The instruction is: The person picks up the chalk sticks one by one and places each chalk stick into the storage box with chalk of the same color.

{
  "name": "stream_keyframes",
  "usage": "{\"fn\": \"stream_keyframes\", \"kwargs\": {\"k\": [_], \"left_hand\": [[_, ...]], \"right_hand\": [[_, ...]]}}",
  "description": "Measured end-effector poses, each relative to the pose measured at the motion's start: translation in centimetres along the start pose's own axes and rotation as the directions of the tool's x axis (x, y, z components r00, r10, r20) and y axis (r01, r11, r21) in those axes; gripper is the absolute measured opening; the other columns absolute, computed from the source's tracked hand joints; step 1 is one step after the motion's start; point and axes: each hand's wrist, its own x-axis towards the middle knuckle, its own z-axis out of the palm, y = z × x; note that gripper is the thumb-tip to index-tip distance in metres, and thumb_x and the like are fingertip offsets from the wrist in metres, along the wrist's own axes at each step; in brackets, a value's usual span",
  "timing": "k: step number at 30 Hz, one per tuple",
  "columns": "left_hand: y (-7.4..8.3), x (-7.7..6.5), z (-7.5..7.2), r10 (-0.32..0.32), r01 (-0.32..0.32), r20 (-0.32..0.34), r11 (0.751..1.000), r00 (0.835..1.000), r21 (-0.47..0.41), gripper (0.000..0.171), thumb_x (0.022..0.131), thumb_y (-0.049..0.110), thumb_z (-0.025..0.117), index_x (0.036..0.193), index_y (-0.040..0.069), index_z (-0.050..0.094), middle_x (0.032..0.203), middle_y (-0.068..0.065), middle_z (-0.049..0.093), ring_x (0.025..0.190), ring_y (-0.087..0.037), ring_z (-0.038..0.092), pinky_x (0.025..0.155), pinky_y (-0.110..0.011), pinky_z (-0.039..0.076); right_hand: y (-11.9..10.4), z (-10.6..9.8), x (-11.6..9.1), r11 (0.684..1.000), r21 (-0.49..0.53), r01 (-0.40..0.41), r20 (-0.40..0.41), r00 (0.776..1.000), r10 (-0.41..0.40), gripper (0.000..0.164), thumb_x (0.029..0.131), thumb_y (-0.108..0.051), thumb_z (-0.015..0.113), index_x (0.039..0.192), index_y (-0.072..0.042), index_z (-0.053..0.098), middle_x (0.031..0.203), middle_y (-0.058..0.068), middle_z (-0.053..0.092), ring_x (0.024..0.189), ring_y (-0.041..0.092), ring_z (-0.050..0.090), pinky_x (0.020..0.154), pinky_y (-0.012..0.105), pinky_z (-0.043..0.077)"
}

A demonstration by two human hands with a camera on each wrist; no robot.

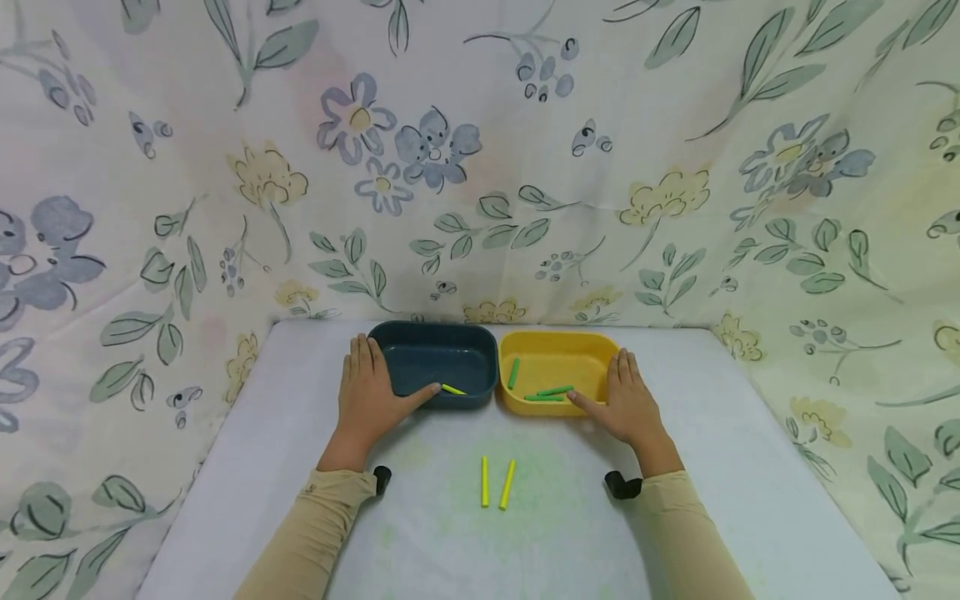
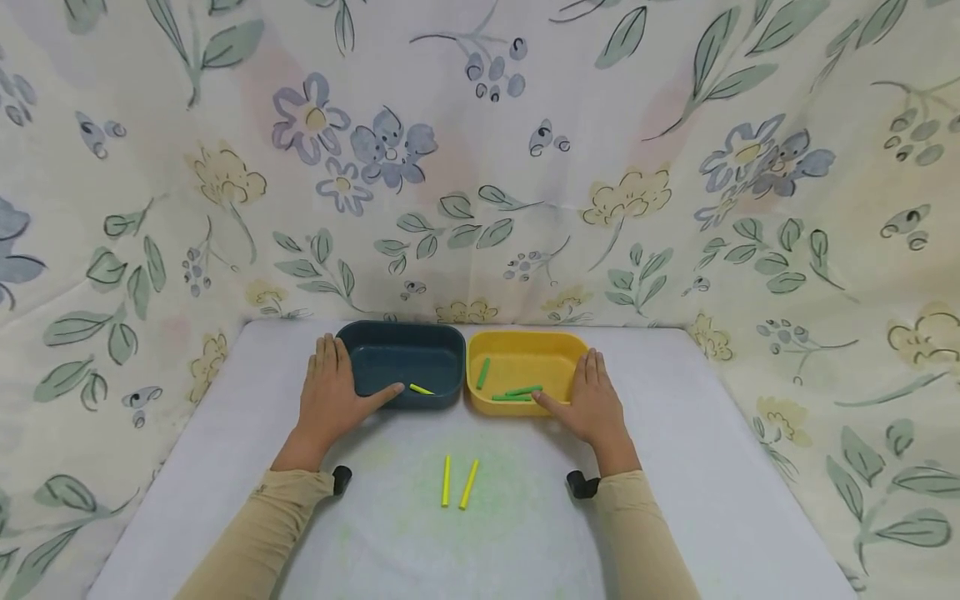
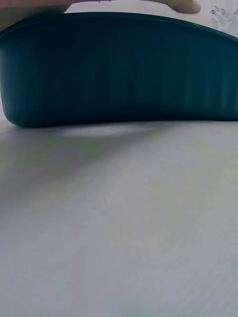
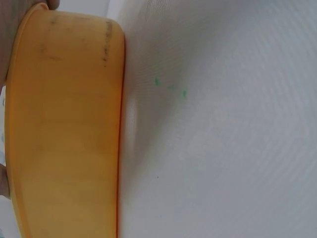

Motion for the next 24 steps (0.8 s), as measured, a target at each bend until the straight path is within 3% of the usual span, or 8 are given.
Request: {"fn": "stream_keyframes", "kwargs": {"k": [7, 18, 24], "left_hand": [[0.28, 0.17, -0.01, -0.042, 0.041, 0.035, 0.999, 0.998, 0.026, 0.15, 0.075, 0.098, 0.058, 0.165, -0.013, 0.011, 0.174, -0.034, 0.007, 0.164, -0.049, 0.008, 0.133, -0.063, 0.01], [-0.01, 0.14, 0.34, -0.053, 0.05, 0.037, 0.996, 0.998, 0.069, 0.152, 0.074, 0.102, 0.051, 0.165, -0.012, 0.011, 0.174, -0.033, 0.009, 0.164, -0.048, 0.009, 0.134, -0.061, 0.01], [0.11, -0.02, 0.19, -0.028, 0.026, 0.02, 0.997, 0.999, 0.075, 0.147, 0.076, 0.097, 0.057, 0.164, -0.014, 0.015, 0.173, -0.035, 0.012, 0.163, -0.049, 0.013, 0.133, -0.061, 0.013]], "right_hand": [[0.0, 0.02, 0.01, 1.0, 0.012, -0.001, 0.0, 1.0, 0.001, 0.129, 0.092, -0.086, 0.049, 0.165, 0.012, 0.006, 0.176, 0.029, -0.001, 0.165, 0.046, -0.001, 0.131, 0.063, 0.015], [-0.11, -0.31, 0.18, 1.0, 0.007, 0.004, 0.019, 1.0, -0.004, 0.129, 0.093, -0.085, 0.048, 0.165, 0.013, 0.004, 0.176, 0.029, -0.006, 0.164, 0.048, -0.001, 0.131, 0.065, 0.015], [-0.06, -0.09, 0.1, 1.0, 0.01, -0.001, 0.021, 1.0, 0.001, 0.13, 0.092, -0.087, 0.048, 0.165, 0.011, 0.002, 0.176, 0.029, -0.005, 0.165, 0.048, -0.001, 0.131, 0.065, 0.015]]}}
